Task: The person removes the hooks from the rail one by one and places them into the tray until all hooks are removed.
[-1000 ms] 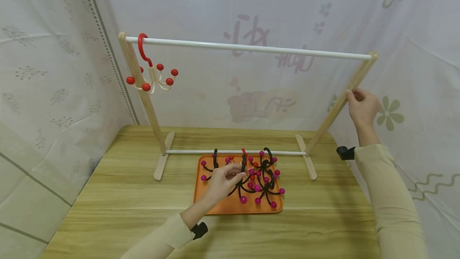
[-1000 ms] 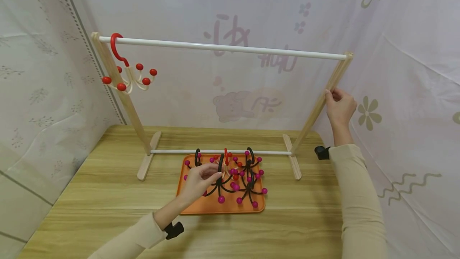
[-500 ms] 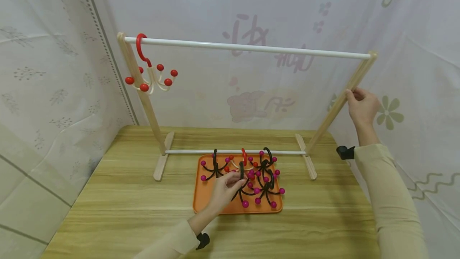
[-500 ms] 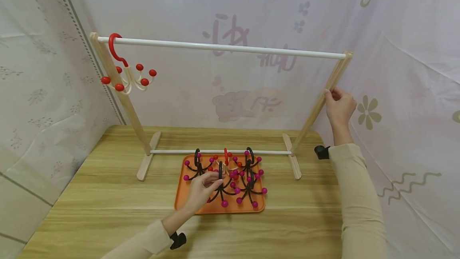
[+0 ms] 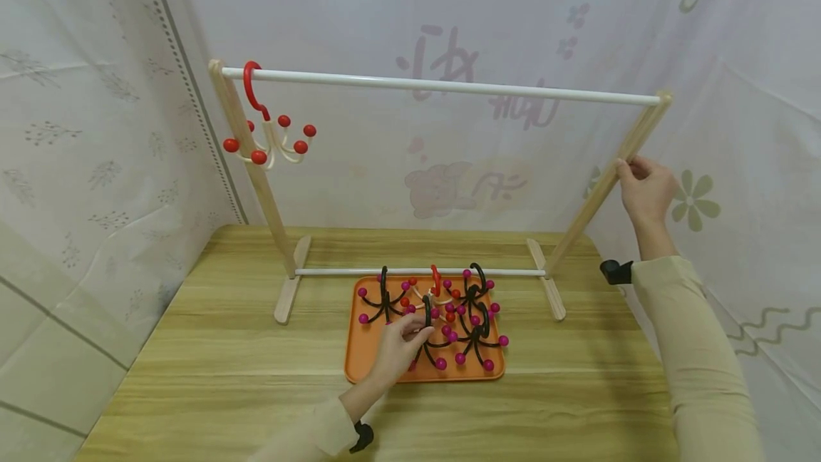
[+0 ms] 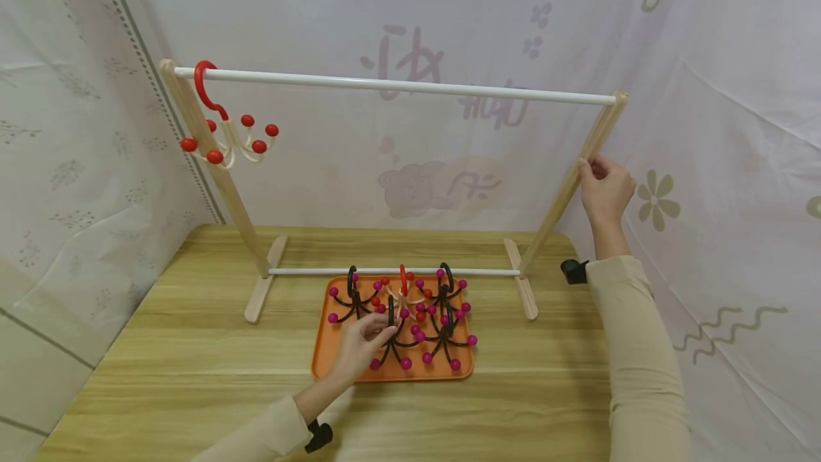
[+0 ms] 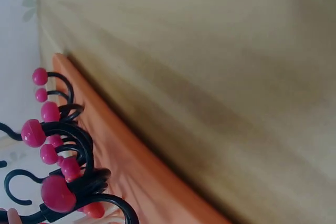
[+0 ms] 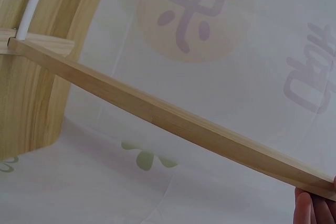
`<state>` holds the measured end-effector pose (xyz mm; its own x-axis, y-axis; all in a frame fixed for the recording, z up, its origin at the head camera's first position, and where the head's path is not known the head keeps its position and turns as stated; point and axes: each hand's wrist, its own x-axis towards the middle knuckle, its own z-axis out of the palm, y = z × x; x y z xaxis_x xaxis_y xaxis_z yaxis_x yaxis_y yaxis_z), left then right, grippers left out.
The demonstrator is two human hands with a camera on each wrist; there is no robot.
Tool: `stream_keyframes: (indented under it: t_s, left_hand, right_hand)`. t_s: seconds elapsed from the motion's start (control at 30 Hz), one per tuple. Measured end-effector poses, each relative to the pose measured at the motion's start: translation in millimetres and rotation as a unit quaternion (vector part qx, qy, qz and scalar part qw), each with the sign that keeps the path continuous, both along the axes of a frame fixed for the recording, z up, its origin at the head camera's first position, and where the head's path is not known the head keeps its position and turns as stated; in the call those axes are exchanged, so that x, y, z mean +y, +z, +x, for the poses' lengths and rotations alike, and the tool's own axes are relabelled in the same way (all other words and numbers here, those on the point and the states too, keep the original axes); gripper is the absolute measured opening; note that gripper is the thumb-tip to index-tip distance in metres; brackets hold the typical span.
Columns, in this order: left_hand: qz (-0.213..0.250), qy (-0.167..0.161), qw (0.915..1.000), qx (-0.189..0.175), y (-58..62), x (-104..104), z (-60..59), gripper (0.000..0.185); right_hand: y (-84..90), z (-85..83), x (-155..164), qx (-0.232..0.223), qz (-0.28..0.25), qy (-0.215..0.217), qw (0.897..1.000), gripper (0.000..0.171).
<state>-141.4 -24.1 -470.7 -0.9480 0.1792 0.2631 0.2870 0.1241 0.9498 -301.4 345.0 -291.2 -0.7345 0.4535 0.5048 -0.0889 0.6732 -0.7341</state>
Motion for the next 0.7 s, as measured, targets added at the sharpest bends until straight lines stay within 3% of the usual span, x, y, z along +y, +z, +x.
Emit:
stream_keyframes:
  t_s: [0.13,0.2,0.37,0.43,0.7]
  left_hand:
    - [0.003,0.000,0.9999,-0.013,-7.8,1,1.5,0.013]
    - [0.007,-0.001,0.9999,-0.010,-19.6,1,-2.5,0.013]
    - [0.009,-0.007,0.9999,-0.001,-19.9,3,-4.0,0.013]
    - [0.004,-0.011,0.9999,0.001,-11.4,4,0.1,0.012]
    - [0.005,-0.004,0.9996,0.029,-17.7,9,3.5,0.011]
  right_hand:
    - [0.0,-0.2,1,0.005,-0.004,0.001,1.000,0.038]
    - [0.1,-0.3,1,0.008,-0.005,0.003,1.000,0.038]
    - [0.1,0.1,0,0.006,-0.003,0.004,1.000,0.038]
    - [-0.1,0.1,0,0.006,0.000,0.003,1.000,0.038]
    - [-0.8,-0.6,1,0.011,-0.004,0.004,1.000,0.037]
